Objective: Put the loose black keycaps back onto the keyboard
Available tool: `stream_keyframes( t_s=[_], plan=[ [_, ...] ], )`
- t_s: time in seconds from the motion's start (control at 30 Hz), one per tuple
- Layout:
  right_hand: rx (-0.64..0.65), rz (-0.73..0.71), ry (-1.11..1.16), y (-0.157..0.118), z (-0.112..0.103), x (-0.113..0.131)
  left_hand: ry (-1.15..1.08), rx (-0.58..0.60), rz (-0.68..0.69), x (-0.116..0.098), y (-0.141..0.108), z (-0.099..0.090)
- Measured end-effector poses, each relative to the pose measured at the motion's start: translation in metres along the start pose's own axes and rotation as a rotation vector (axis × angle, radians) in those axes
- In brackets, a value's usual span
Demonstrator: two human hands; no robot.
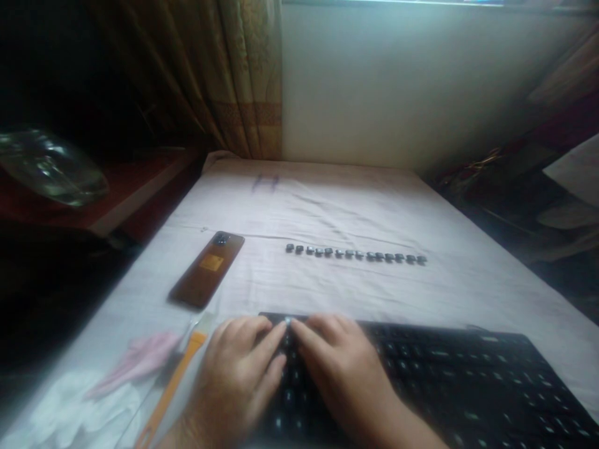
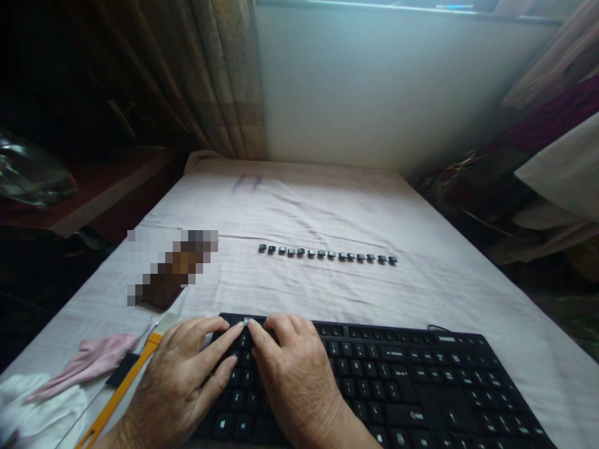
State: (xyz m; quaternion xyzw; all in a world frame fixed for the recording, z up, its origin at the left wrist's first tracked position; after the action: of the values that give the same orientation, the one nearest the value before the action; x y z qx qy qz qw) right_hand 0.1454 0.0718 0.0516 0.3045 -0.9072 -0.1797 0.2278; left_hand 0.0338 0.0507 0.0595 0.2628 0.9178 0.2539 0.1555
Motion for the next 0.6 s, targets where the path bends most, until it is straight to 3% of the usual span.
stream_keyframes(
  t_s=[0.6],
  plan=[
    [-0.019,-0.018,-0.028,0.0011,-0.0034,0.0027,-0.019,0.017,-0.014,0.0023,0.0010,0.0008]
  ],
)
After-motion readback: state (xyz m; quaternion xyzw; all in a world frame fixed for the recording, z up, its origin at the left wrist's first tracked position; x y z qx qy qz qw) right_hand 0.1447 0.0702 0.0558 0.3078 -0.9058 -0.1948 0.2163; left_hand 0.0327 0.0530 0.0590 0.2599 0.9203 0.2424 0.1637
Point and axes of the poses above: each hand's wrist, its own y-axis towards the middle knuckle, its own z-axis out of the palm, x = y × z, the point moved 10 cm from there along y, towards the middle knuckle, and after that the axes turned 2 degrees about z, right-handed, at the moved point
